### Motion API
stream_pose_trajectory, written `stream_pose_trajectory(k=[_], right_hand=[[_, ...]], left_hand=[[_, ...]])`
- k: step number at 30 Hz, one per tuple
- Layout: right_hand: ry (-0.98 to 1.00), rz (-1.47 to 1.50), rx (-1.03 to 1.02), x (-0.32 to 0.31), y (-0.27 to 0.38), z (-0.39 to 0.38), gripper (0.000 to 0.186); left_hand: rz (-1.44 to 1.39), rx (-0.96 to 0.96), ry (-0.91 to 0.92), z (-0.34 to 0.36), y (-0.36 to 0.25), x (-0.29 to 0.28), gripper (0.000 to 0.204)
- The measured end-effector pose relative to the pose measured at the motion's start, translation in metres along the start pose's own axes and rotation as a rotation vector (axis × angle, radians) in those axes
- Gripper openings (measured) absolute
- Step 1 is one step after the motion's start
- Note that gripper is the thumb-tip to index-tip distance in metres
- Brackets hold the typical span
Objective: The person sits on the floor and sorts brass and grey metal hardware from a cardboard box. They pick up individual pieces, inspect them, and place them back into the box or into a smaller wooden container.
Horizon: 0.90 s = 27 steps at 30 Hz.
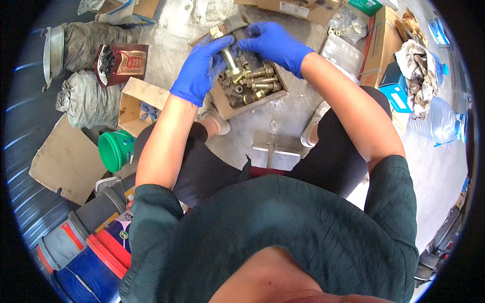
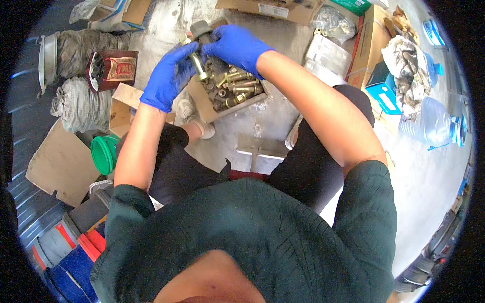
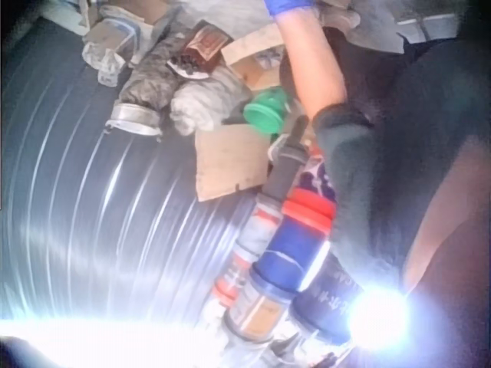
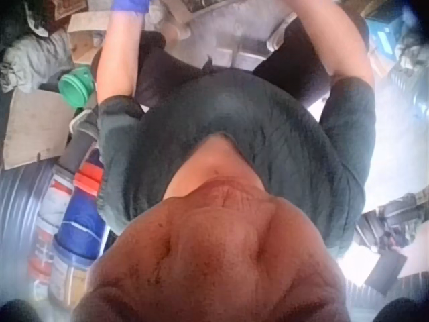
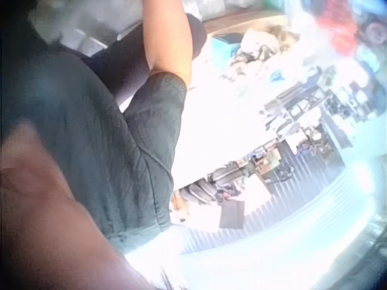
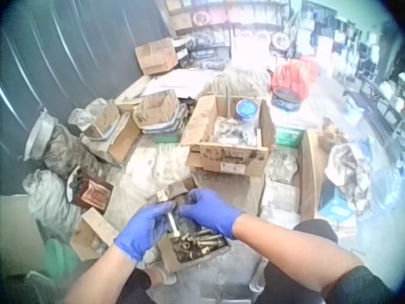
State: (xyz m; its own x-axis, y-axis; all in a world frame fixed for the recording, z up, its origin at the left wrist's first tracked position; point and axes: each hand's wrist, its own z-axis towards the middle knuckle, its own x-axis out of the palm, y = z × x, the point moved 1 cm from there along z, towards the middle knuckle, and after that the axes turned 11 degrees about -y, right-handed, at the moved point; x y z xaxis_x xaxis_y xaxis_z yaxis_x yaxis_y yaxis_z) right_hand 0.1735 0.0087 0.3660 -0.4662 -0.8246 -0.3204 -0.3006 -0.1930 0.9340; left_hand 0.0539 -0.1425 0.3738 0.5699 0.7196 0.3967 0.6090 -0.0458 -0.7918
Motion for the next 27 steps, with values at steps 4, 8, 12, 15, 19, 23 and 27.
stream_pose_trajectory(k=[4, 8, 12, 15, 19, 23, 27], right_hand=[[-0.015, -0.016, -0.059, 0.0, 0.005, 0.0, 0.035], [-0.156, -0.163, -0.32, 0.002, 0.005, 0.0, 0.04], [-0.047, -0.168, -0.284, 0.006, 0.014, 0.0, 0.038], [0.041, -0.008, -0.197, 0.011, 0.01, 0.008, 0.035], [-0.064, -0.282, -0.38, 0.002, 0.016, 0.016, 0.032], [-0.094, -0.072, -0.278, -0.034, 0.037, -0.002, 0.027], [-0.093, 0.021, -0.166, -0.051, 0.036, -0.003, 0.027]], left_hand=[[0.033, 0.003, -0.005, 0.004, 0.003, 0.001, 0.024], [0.051, 0.016, -0.022, 0.009, 0.007, 0.004, 0.028], [-0.059, -0.017, 0.021, 0.016, 0.017, 0.004, 0.028], [-0.2, -0.06, 0.051, 0.008, 0.018, 0.011, 0.025], [-0.136, -0.083, -0.058, 0.023, 0.028, -0.017, 0.023], [0.432, 0.004, -0.198, 0.036, 0.043, -0.051, 0.038], [0.756, 0.137, -0.225, 0.057, 0.112, -0.078, 0.044]])
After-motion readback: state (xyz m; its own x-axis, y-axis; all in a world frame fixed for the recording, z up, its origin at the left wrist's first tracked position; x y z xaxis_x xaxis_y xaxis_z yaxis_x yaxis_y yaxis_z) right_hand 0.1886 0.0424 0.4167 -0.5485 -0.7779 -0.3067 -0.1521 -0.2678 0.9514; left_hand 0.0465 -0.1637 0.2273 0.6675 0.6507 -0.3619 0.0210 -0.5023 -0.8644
